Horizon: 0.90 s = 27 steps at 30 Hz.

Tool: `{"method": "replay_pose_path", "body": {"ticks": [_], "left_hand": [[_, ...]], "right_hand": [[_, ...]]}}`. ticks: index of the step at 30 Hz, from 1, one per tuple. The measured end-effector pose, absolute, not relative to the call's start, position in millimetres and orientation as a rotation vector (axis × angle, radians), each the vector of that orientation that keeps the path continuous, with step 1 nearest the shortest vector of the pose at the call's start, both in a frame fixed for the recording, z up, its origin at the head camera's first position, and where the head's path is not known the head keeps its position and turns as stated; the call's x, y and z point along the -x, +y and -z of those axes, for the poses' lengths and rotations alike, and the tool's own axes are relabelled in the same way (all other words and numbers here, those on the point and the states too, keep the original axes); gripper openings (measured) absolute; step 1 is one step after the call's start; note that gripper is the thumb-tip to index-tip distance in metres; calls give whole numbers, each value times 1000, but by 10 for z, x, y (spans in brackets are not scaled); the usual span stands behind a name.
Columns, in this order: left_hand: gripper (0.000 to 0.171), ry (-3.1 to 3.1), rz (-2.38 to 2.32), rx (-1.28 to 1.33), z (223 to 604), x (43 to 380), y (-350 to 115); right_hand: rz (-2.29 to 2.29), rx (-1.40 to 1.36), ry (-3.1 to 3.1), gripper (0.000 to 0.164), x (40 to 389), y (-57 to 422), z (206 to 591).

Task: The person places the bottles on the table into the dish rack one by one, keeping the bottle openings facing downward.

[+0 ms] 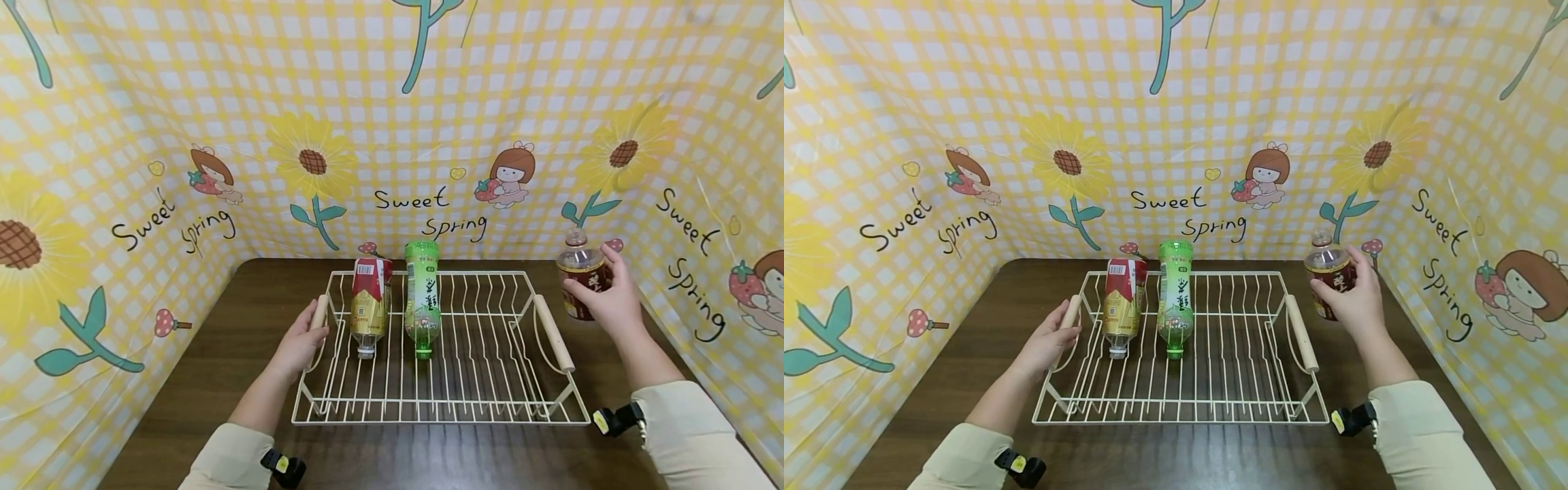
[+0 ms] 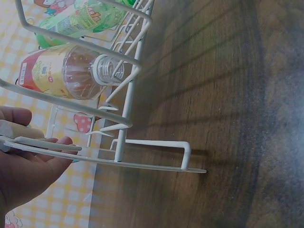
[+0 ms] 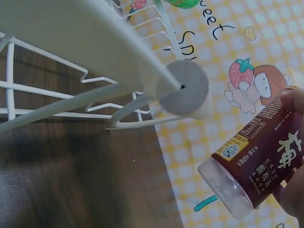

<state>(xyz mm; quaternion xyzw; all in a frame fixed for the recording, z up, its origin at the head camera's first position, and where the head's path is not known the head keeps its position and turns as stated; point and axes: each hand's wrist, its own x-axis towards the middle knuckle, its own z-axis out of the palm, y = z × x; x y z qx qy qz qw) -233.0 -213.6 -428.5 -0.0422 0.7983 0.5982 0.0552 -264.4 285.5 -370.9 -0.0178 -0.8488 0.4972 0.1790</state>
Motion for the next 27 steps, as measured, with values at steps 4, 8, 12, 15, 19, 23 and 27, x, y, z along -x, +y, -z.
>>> {"method": "replay_pose_path", "body": {"ticks": [4, 8, 12, 15, 19, 23, 27], "left_hand": [[71, 2420, -1818, 133, 4298, 2340, -2141], [71, 2420, -1811, 143, 4306, 2344, -2148], [71, 2425, -1804, 144, 4304, 2337, -2147], [71, 2426, -1802, 146, 4303, 2336, -2145], [71, 2428, -1804, 143, 4292, 2338, -2139], [71, 2428, -1810, 140, 4274, 2328, -2132], [71, 2424, -1814, 138, 4263, 2322, -2127]], "right_hand": [[-1330, -33, -2422, 88, 2624, 2784, 3616], [-1313, -91, -2442, 89, 2622, 2706, 3542], [-1310, -134, -2462, 90, 2629, 2614, 3481], [-1316, -153, -2470, 90, 2635, 2545, 3446], [-1318, -171, -2492, 90, 2633, 2455, 3405], [-1309, -204, -2517, 91, 2629, 2372, 3377], [-1305, -242, -2524, 89, 2631, 2301, 3373]]}}
